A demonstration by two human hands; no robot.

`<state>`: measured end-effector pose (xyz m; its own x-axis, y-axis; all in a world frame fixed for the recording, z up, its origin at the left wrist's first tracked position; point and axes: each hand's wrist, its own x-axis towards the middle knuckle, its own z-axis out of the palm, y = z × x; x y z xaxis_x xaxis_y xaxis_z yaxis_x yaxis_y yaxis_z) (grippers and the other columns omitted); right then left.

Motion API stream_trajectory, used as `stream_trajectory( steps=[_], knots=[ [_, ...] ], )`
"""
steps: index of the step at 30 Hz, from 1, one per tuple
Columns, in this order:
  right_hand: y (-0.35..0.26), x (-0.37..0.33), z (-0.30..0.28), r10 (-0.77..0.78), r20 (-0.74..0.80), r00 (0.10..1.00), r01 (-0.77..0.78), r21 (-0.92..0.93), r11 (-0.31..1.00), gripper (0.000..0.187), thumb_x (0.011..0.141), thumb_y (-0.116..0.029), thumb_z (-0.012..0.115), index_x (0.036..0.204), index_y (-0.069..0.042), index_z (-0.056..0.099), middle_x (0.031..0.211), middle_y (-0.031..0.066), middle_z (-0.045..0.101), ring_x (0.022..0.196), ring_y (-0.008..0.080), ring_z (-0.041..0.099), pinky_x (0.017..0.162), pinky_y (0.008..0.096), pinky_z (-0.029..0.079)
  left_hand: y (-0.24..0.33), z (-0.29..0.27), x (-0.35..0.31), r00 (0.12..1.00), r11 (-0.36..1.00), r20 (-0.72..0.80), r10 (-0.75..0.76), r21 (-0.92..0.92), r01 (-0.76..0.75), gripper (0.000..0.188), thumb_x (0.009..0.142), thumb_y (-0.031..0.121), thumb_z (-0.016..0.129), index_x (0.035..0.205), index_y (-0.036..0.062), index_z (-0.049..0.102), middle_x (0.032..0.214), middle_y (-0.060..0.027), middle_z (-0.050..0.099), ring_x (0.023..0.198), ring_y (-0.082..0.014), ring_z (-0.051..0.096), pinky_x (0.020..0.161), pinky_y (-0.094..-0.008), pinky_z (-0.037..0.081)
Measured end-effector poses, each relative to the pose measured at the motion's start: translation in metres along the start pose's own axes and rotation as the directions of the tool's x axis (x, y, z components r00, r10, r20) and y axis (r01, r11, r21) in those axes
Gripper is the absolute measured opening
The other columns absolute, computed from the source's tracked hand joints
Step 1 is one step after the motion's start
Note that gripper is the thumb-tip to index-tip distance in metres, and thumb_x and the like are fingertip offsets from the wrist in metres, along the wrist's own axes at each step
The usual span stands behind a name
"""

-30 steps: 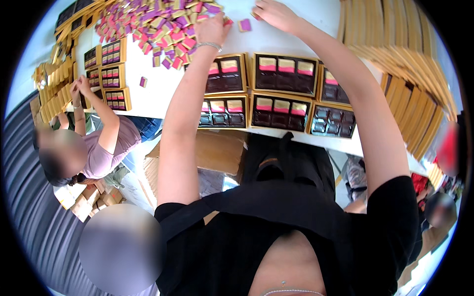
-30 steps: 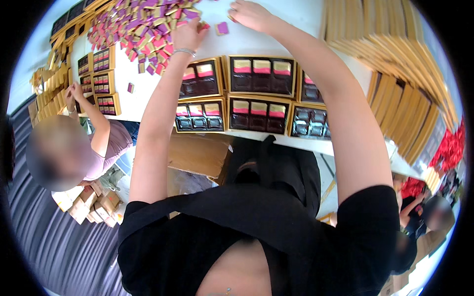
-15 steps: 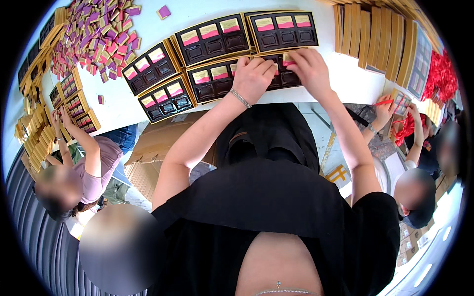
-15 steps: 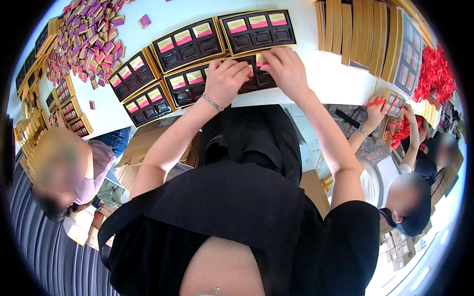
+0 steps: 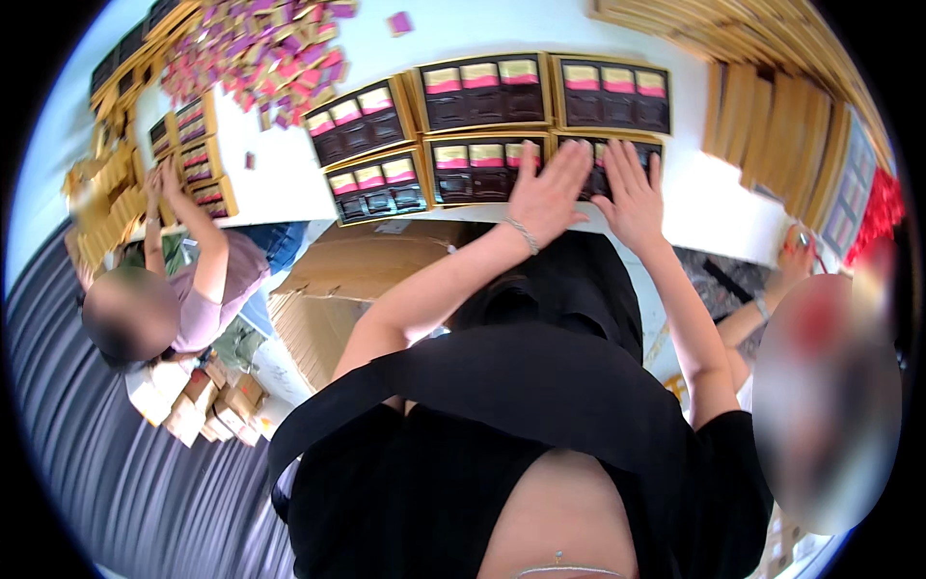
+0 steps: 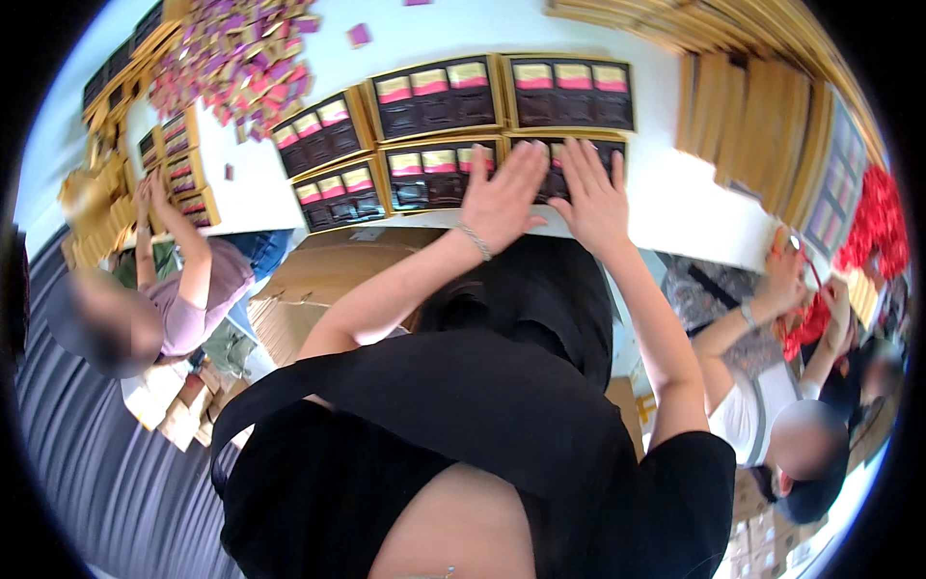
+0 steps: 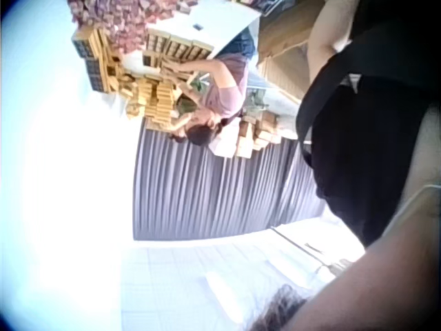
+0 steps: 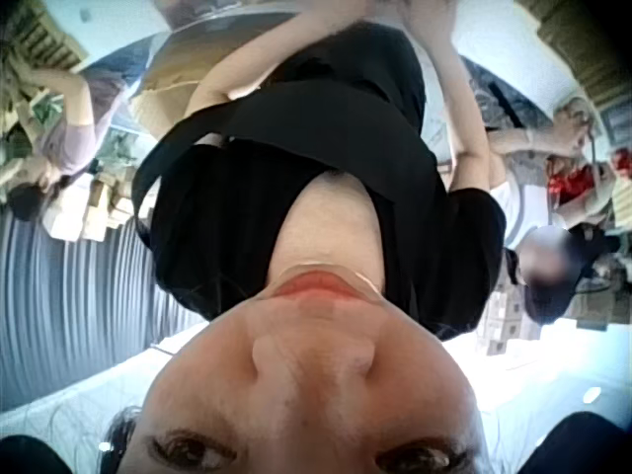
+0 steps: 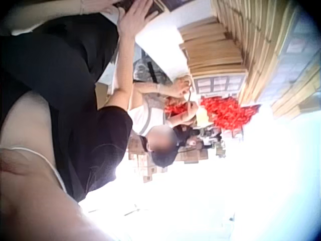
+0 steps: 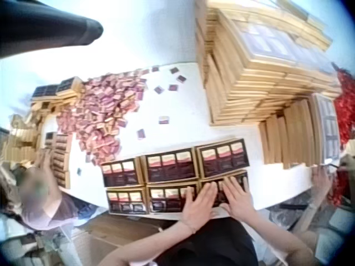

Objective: The person places small colorful rectangular items into compartmentalized trays on a table, then covers them with clear plastic lids. The person stacks the completed trays and repeats the process with additional trays and items.

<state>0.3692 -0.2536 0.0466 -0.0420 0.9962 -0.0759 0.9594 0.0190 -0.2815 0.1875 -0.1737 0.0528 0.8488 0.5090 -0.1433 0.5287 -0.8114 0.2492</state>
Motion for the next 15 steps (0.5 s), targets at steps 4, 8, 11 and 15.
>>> stream_trajectory(
  steps=[4,8,11,15],
  knots=[
    [0.000,-0.001,-0.002,-0.024,0.038,0.999,0.025,-0.017,1.000,0.075,0.085,-0.038,0.063,0.147,-0.003,0.037,0.154,0.0122,0.035,0.145,0.0295,0.028,0.117,0.0554,0.015,-0.016,-0.015,-0.008,0.993,0.991,-0.116,-0.011,-0.136,-0.005,0.089,0.075,0.055,0.068,0.145,0.0062,0.041,0.154,-0.0095,0.034,0.145,-0.0232,0.028,0.109,-0.0719,0.016],
    [-0.004,0.015,-0.018,-0.072,-0.133,0.989,0.085,0.096,0.992,0.061,0.092,-0.028,0.060,0.143,-0.002,0.041,0.151,0.0162,0.039,0.142,0.0345,0.033,0.116,0.0554,0.017,-0.137,-0.064,0.005,0.907,0.927,-0.230,-0.353,0.045,0.372,0.055,0.089,0.035,0.059,0.133,0.0047,0.050,0.143,-0.0131,0.046,0.137,-0.0241,0.039,0.107,-0.0691,0.026],
    [-0.036,0.106,-0.051,-0.122,-0.355,0.927,0.227,0.271,0.936,0.042,0.081,0.002,0.065,0.123,-0.002,0.060,0.126,0.0143,0.060,0.115,0.0335,0.058,0.097,0.0415,0.047,-0.269,-0.088,-0.005,0.574,0.576,-0.055,-0.817,-0.138,0.806,0.021,0.087,0.015,0.061,0.104,0.0126,0.072,0.114,-0.0074,0.067,0.109,-0.0246,0.061,0.088,-0.0365,0.052],
    [-0.078,0.265,-0.012,-0.395,-0.340,0.853,0.485,0.240,0.841,0.043,0.071,0.010,0.062,0.112,-0.003,0.064,0.113,0.0104,0.064,0.105,0.0296,0.060,0.090,0.0372,0.051,-0.377,-0.059,-0.011,0.861,0.870,-0.292,-0.416,0.146,0.470,0.022,0.086,0.025,0.065,0.106,0.0184,0.073,0.112,-0.0066,0.068,0.105,-0.0247,0.061,0.093,-0.0400,0.049]
  ],
)
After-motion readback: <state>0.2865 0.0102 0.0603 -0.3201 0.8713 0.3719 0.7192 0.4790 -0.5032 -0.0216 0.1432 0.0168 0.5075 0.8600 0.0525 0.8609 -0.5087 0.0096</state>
